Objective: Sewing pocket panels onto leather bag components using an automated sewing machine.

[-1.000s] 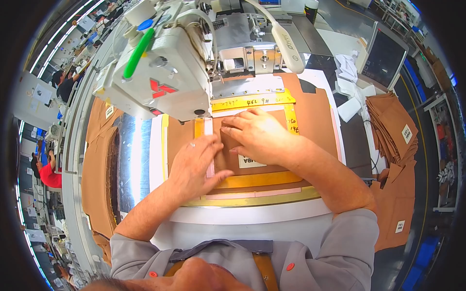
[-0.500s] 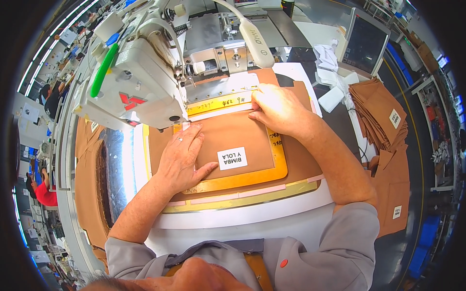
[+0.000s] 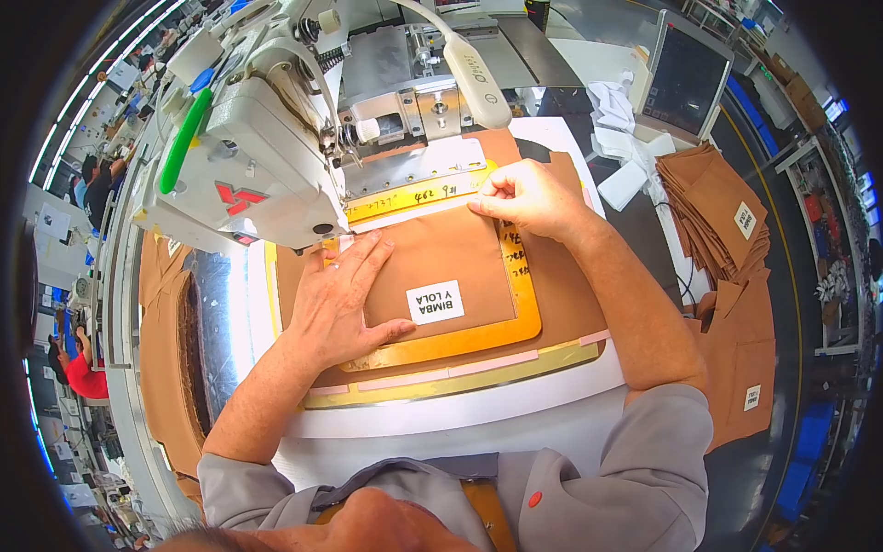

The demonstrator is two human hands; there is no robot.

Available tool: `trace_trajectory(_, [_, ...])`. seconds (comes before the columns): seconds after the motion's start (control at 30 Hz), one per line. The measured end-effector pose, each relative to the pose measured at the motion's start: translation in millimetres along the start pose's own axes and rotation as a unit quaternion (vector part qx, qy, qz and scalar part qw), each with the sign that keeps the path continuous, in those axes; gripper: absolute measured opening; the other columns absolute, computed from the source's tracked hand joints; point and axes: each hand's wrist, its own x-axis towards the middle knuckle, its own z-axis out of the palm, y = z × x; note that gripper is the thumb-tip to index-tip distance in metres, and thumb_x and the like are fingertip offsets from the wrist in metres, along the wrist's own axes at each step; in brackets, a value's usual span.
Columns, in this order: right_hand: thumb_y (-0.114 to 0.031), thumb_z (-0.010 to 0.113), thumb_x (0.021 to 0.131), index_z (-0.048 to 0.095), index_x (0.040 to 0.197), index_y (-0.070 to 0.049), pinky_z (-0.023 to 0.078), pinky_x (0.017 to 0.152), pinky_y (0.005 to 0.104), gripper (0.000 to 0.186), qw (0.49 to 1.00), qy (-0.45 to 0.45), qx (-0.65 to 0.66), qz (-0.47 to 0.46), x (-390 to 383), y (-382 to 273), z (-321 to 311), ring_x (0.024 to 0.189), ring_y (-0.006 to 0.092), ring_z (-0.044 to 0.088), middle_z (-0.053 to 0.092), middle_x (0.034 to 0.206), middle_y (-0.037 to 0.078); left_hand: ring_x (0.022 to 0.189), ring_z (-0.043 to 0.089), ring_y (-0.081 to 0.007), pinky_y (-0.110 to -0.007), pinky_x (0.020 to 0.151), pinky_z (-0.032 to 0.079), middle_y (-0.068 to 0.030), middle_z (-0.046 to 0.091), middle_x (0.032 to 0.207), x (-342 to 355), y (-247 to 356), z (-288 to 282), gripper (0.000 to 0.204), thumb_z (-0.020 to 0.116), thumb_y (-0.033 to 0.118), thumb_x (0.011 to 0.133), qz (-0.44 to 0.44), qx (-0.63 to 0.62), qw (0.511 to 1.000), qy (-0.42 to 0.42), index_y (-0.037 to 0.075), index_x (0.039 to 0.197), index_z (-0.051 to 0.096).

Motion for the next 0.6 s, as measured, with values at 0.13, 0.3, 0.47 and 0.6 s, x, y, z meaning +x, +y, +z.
trace_trajectory(0.13, [-0.022, 0.077, 0.092, 0.069, 0.08, -0.002, 0.042, 0.058, 0.026, 0.025, 1.0, 0.001, -0.006, 0.002, 1.8, 4.1, 2.2, 0.064, 0.0054, 0.052, 0.064, 0.072, -0.001, 0.132, 0.054, -0.0311, -0.053, 0.112, 0.035, -0.0198, 0.054, 0.146, 12.3, 18.1, 0.5, 0.096, 0.074, 0.066, 0.078, -0.004, 0.038, 0.999, -0.02, 0.0, 0.144, 0.051])
trace_trajectory(0.3, [-0.022, 0.078, 0.087, 0.067, 0.074, -0.002, 0.041, 0.055, 0.0294, 0.026, 0.997, 0.023, -0.064, -0.023, 2.4, 7.7, 7.6, 0.058, 0.0072, 0.051, 0.061, 0.064, 0.001, 0.143, 0.043, -0.0358, -0.055, 0.115, 0.034, -0.0226, 0.048, 0.151, 33.1, 32.0, 13.9, 0.096, 0.071, 0.064, 0.083, 0.015, -0.014, 0.999, 0.026, -0.004, 0.146, 0.047])
trace_trajectory(0.47, [-0.02, 0.077, 0.088, 0.065, 0.074, -0.001, 0.044, 0.055, 0.0289, 0.026, 0.989, 0.051, -0.134, -0.026, -0.9, -7.9, 13.3, 0.058, 0.008, 0.055, 0.063, 0.064, 0.003, 0.15, 0.031, -0.0385, -0.062, 0.12, 0.023, -0.0235, 0.036, 0.159, 27.4, 18.4, 38.8, 0.1, 0.071, 0.064, 0.084, 0.038, -0.128, 0.991, -0.013, -0.003, 0.151, 0.038])
trace_trajectory(0.6, [-0.017, 0.077, 0.088, 0.066, 0.075, 0.0, 0.047, 0.056, 0.028, 0.024, 0.977, 0.109, -0.179, -0.034, -2.1, -3.1, 15.5, 0.058, 0.0085, 0.06, 0.066, 0.065, 0.004, 0.153, 0.025, -0.0386, -0.063, 0.122, 0.02, -0.0231, 0.029, 0.163, 27.6, 18.3, 33.2, 0.104, 0.071, 0.065, 0.084, 0.035, -0.131, 0.989, -0.057, 0.0, 0.155, 0.032])
